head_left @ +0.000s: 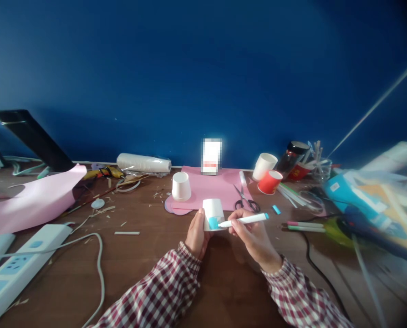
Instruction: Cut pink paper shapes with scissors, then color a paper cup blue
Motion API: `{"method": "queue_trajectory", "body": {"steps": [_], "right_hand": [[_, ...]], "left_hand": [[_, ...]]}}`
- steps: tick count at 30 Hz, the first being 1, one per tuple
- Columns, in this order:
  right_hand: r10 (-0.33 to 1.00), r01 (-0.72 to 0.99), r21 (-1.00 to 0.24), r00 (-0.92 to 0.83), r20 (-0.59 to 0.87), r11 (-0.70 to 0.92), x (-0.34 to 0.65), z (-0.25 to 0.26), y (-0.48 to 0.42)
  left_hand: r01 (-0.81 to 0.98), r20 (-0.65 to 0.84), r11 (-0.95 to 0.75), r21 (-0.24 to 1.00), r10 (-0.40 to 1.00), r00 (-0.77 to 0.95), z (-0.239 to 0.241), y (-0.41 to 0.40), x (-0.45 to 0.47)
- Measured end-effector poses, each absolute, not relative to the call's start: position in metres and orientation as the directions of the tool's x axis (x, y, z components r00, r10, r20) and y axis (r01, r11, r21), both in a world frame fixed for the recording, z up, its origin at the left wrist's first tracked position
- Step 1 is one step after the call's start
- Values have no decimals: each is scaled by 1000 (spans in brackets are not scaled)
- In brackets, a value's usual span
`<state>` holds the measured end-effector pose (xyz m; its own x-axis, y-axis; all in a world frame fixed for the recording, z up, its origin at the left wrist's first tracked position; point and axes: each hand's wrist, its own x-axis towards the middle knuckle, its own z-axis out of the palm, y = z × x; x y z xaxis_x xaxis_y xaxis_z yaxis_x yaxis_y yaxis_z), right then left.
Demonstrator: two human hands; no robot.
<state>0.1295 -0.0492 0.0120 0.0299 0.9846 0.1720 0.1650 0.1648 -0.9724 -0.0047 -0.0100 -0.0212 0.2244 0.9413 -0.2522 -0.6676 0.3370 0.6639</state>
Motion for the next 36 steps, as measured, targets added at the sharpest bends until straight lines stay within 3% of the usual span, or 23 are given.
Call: {"method": "queue_trajectory", "body": {"steps": [8, 17, 36], "right_hand": [[986, 164, -974, 18, 164, 159, 130, 13, -50], [979, 7, -983, 96, 181, 181, 133, 5, -49], [978, 228, -954, 31, 208, 195, 128, 16, -57]], "left_hand": [[-686, -267, 359, 633, 933, 241, -17, -9, -6], [-706, -292, 391, 591, 919, 265, -17, -8, -8], [-684, -255, 401, 609, 916, 310, -18, -7, -8]]}}
